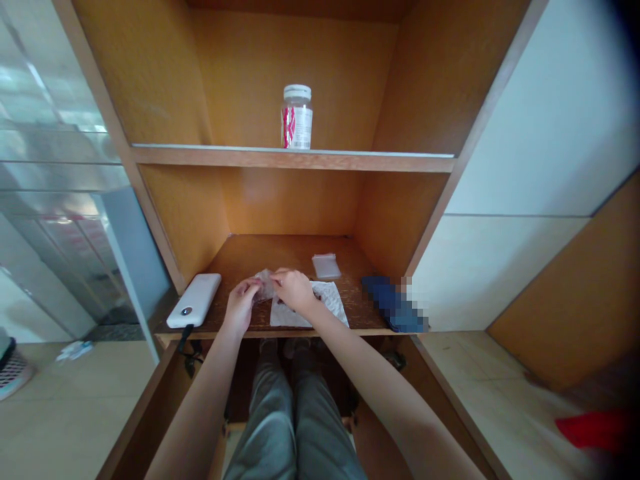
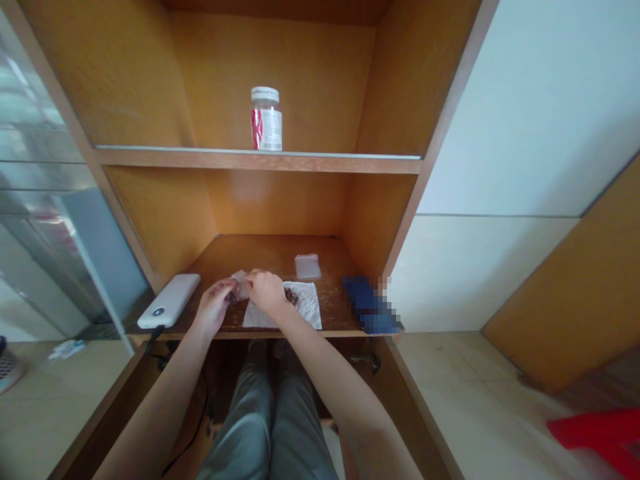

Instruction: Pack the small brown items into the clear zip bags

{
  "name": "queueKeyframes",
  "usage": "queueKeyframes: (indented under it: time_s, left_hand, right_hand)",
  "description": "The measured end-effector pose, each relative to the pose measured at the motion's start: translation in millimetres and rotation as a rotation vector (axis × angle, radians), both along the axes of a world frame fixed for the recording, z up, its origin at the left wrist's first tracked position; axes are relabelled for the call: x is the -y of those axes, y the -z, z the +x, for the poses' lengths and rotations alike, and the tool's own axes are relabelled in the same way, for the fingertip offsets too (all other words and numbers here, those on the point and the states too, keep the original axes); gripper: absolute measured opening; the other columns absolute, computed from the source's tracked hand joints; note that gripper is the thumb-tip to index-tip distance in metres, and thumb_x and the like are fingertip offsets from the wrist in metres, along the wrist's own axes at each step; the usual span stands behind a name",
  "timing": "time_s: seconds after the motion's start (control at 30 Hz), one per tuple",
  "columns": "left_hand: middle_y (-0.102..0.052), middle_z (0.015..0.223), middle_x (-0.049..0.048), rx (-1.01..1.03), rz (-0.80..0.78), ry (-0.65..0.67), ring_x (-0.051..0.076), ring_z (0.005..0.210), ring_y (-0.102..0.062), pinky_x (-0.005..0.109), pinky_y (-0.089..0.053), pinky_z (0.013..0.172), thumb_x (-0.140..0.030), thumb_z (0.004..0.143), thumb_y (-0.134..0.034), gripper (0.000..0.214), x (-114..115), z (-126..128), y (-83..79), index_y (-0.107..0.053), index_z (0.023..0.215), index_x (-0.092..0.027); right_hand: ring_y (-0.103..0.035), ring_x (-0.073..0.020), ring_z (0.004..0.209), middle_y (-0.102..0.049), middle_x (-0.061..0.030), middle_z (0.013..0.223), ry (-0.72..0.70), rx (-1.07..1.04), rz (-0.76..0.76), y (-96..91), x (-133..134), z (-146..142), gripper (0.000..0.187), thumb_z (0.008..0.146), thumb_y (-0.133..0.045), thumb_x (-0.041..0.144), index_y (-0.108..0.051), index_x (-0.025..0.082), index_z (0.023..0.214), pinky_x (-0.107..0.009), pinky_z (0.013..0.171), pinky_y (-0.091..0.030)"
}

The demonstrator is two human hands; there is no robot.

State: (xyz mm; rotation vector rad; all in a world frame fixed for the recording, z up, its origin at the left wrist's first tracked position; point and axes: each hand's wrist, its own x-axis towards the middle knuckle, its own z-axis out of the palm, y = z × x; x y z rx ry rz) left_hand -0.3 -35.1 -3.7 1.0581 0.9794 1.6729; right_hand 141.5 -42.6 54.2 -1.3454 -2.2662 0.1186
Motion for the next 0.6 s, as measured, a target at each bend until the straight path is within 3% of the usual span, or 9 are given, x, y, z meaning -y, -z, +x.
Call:
queueKeyframes:
  time_s: [0.13, 0.3, 0.47, 0.6]
  left_hand:
    - [-0.061, 0.077, -0.0012, 0.153, -0.009, -0.047, 0.011, 0.067, -0.057, 0.025, -0.043, 0.063, -0.027, 0.057, -0.068, 0.032, 0, -1, -1.9, -0.054, 0.085, -0.019]
    - [-0.061, 0.071, -0.0011, 0.177, -0.043, -0.032, 0.012, 0.061, -0.057, 0.026, -0.043, 0.058, -0.031, 0.060, -0.065, 0.026, -3, -4, 2.5, -0.053, 0.078, -0.018]
    - [-0.066, 0.084, 0.0058, -0.029, -0.030, 0.068, 0.016, 0.069, -0.060, 0.025, -0.041, 0.056, -0.026, 0.053, -0.072, 0.036, 4, -1, -3.1, -0.062, 0.086, -0.016]
    - [-0.063, 0.104, 0.0115, -0.190, 0.033, 0.197, 0.023, 0.089, -0.059, 0.028, -0.044, 0.065, -0.026, 0.058, -0.071, 0.043, 16, 5, -14.8, -0.062, 0.099, -0.016]
  right_hand:
    - [-0.061, -0.0140, 0.085, -0.068, -0.0008, 0.095, -0.053, -0.331, -0.101, 0.8, -11, 8, 0.021, 0.081, -0.051, 0.030, -0.067, 0.024, 0.092, -0.022, 0.074, -0.045]
    - [-0.059, -0.0104, 0.057, -0.069, -0.0055, 0.078, -0.097, -0.711, -0.378, -1.6, -19, 18, 0.032, 0.072, -0.059, 0.040, -0.068, 0.015, 0.091, -0.019, 0.051, -0.044]
    - [-0.053, -0.0052, 0.047, -0.067, -0.0066, 0.078, -0.153, -0.959, -0.613, -6.7, -18, 25, 0.034, 0.071, -0.061, 0.041, -0.067, 0.013, 0.088, -0.015, 0.041, -0.037]
    - [-0.053, -0.0053, 0.048, -0.066, -0.0059, 0.075, -0.184, -1.010, -0.774, -6.1, -16, 24, 0.027, 0.074, -0.061, 0.036, -0.066, 0.012, 0.084, -0.015, 0.042, -0.037]
